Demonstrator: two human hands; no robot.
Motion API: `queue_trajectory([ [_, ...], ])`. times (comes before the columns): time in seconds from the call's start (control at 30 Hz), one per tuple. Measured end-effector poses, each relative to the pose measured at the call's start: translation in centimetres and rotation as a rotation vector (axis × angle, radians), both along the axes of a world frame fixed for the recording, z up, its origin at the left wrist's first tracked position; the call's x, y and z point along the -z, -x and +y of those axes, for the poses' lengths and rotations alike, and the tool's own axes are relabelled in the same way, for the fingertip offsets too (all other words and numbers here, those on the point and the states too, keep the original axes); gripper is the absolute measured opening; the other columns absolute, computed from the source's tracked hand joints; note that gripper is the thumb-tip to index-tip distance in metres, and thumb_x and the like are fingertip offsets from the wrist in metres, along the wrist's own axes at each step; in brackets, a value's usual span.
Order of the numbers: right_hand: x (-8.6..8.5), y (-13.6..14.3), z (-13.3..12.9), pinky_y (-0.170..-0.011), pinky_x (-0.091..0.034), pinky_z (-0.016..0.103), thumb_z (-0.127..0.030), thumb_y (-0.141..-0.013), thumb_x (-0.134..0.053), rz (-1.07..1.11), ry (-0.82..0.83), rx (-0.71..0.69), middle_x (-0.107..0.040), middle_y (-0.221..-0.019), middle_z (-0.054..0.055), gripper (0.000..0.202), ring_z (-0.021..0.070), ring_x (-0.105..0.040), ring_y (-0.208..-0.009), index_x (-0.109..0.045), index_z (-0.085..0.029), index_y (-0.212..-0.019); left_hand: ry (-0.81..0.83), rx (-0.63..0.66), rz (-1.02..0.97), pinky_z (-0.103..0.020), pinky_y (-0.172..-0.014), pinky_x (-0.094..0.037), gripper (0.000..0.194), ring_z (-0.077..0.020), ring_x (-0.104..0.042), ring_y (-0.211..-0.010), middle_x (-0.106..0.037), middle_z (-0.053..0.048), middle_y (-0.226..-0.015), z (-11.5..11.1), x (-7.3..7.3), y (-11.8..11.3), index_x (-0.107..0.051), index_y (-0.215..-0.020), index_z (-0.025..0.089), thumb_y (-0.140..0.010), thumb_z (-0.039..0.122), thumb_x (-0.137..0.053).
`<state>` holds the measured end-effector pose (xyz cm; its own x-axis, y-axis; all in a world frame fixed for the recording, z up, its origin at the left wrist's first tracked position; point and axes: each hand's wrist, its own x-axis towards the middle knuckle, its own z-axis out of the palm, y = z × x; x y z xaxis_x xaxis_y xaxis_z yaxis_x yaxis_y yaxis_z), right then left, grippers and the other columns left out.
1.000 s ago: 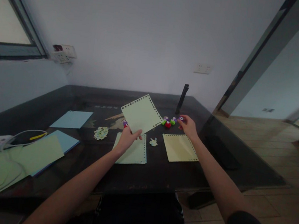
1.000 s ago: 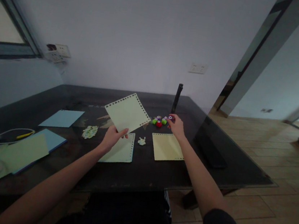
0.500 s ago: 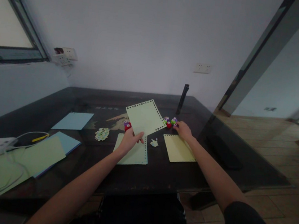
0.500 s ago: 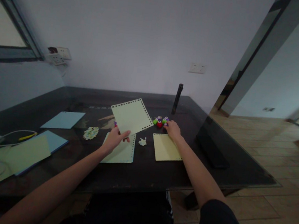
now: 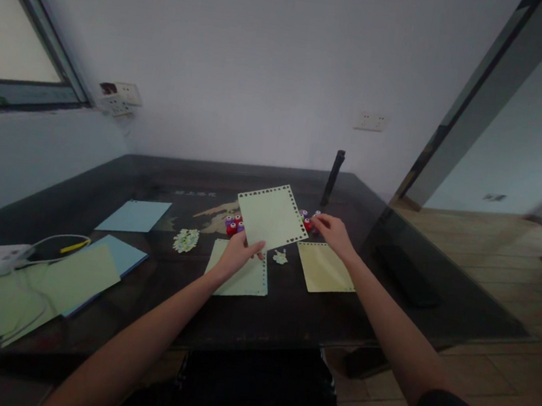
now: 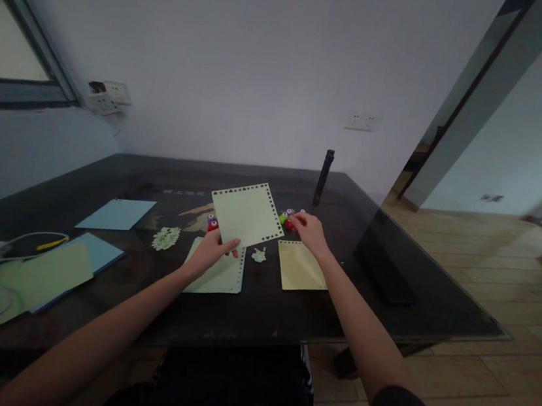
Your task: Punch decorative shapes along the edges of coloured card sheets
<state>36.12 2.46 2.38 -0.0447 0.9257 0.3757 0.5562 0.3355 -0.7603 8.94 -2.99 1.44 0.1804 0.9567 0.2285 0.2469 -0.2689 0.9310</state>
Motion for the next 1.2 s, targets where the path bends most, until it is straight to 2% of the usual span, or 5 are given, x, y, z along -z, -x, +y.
queue_trajectory([
  [0.27, 0.7, 3.1, -2.1, -0.051, -0.037, 0.025, -0.04, -0.056, -0.077, 0.5, 0.206, -0.115, -0.059, -0.055, -0.002, 0.03, 0.0113, -0.049, -0.05, -0.065, -0.017, -0.071, -0.014, 0.032, 0.023, -0.03, -0.065, -0.051, 0.026, -0.0212, -0.067, -0.074, -0.072, -0.009, -0.086, 0.7, 0.9, 0.1, -0.062, -0.091, 0.013, -0.07, 0.028, -0.067],
  [0.7, 1.3, 2.7, -2.4, -0.053, -0.039, 0.026, -0.036, -0.056, -0.075, 0.492, 0.26, -0.08, -0.06, -0.06, -0.001, 0.03, 0.012, -0.052, -0.055, -0.062, -0.015, -0.073, -0.029, -0.039, -0.059, -0.022, -0.051, -0.043, 0.017, -0.0115, -0.052, -0.055, -0.057, 0.001, -0.062, 2.0, 1.2, 1.0, -0.058, -0.076, 0.015, -0.074, 0.032, -0.058],
  [0.83, 1.1, 2.6, -2.5, -0.054, -0.039, 0.026, -0.032, -0.056, -0.075, 0.499, 0.248, -0.071, -0.058, -0.058, -0.001, 0.028, 0.0114, -0.051, -0.054, -0.062, -0.014, -0.073, -0.105, -0.092, -0.104, -0.023, -0.055, -0.044, 0.025, -0.0113, -0.054, -0.057, -0.057, 0.002, -0.065, 2.1, 1.3, 0.7, -0.052, -0.095, 0.015, -0.074, 0.028, -0.059],
  [0.97, 0.3, 2.1, -2.8, -0.055, -0.04, 0.026, -0.032, -0.056, -0.075, 0.499, 0.224, -0.056, -0.06, -0.061, -0.001, 0.027, 0.0103, -0.051, -0.053, -0.062, -0.014, -0.073, -0.17, -0.132, -0.122, -0.022, -0.057, -0.043, 0.034, -0.0101, -0.054, -0.057, -0.056, 0.005, -0.065, 1.5, 0.4, 0.0, -0.042, -0.103, 0.018, -0.075, 0.024, -0.06],
  [1.2, -0.8, -1.3, -4.7, -0.058, -0.042, 0.028, -0.037, -0.055, -0.076, 0.447, 0.167, 0.067, -0.063, -0.063, 0.0, 0.037, 0.0123, -0.054, -0.055, -0.063, -0.013, -0.082, -0.21, 0.02, 0.039, -0.021, -0.057, -0.041, 0.01, -0.0104, -0.053, -0.056, -0.055, 0.005, -0.06, 1.0, -1.8, -3.2, -0.048, -0.083, 0.018, -0.078, 0.023, -0.055],
])
